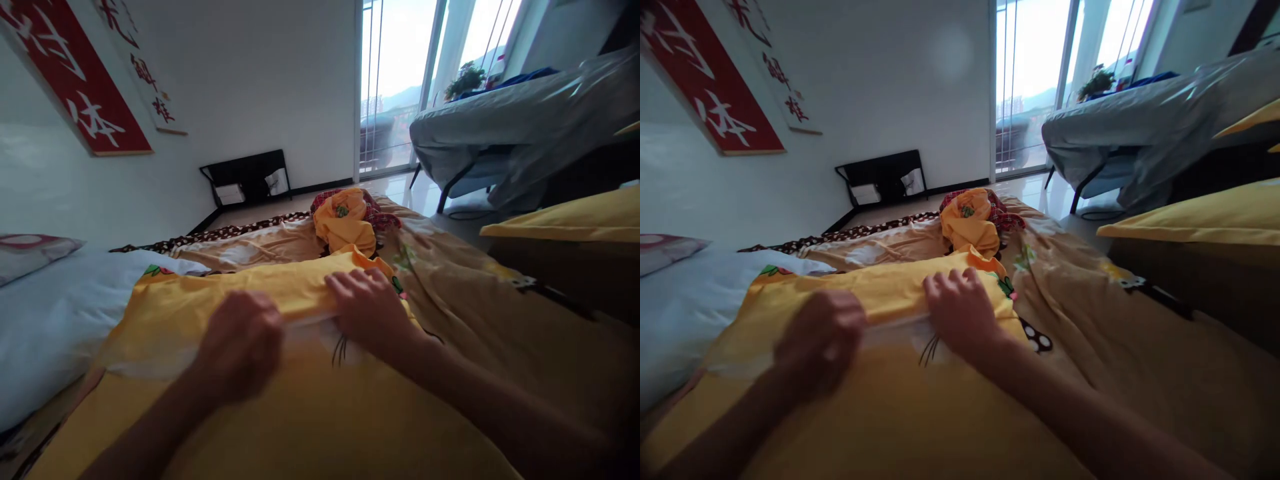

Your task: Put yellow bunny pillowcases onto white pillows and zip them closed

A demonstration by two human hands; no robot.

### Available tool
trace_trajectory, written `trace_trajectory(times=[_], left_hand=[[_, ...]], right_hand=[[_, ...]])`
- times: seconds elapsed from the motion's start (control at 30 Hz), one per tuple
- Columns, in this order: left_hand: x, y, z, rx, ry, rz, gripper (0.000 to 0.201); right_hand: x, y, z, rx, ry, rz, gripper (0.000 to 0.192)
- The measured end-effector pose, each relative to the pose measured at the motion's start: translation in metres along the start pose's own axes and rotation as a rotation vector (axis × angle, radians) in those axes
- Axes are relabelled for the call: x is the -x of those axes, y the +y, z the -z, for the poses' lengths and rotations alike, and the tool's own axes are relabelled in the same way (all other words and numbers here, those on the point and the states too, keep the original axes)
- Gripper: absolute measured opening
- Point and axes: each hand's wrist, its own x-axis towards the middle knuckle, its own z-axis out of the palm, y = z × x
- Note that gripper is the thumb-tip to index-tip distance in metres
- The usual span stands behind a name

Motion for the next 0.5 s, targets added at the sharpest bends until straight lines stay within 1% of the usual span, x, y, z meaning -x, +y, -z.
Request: trace_trajectory(times=[0.03, 0.07, 0.1, 0.17, 0.23, 0.3, 0.37, 0.43, 0.47, 0.5], left_hand=[[-0.003, 0.02, -0.005, 0.063, -0.078, -0.114, 0.013], [-0.005, 0.035, -0.01, 0.089, -0.158, -0.156, 0.015], [-0.006, 0.046, -0.016, 0.106, -0.259, -0.156, 0.021], [-0.006, 0.056, -0.027, 0.096, -0.431, -0.071, 0.039], [-0.008, 0.055, -0.033, 0.114, -0.555, 0.016, 0.055], [-0.015, 0.049, -0.036, 0.179, -0.646, 0.073, 0.061], [-0.03, 0.041, -0.04, 0.252, -0.772, 0.108, 0.049], [-0.051, 0.033, -0.048, 0.282, -0.9, 0.141, 0.038], [-0.062, 0.03, -0.054, 0.27, -0.93, 0.147, 0.037], [-0.073, 0.026, -0.061, 0.248, -0.927, 0.142, 0.036]], right_hand=[[-0.005, 0.003, 0.003, 0.038, 0.007, -0.056, 0.025], [-0.009, 0.006, 0.006, 0.06, 0.017, -0.097, 0.023], [-0.012, 0.009, 0.01, 0.07, 0.032, -0.126, 0.021], [-0.013, 0.012, 0.017, 0.086, 0.093, -0.155, 0.019], [-0.011, 0.016, 0.021, 0.122, 0.187, -0.169, 0.019], [-0.009, 0.02, 0.022, 0.138, 0.277, -0.167, 0.019], [-0.007, 0.025, 0.019, 0.141, 0.344, -0.156, 0.02], [-0.006, 0.029, 0.015, 0.139, 0.414, -0.143, 0.021], [-0.006, 0.031, 0.013, 0.133, 0.451, -0.133, 0.022], [-0.006, 0.033, 0.011, 0.125, 0.489, -0.121, 0.022]])
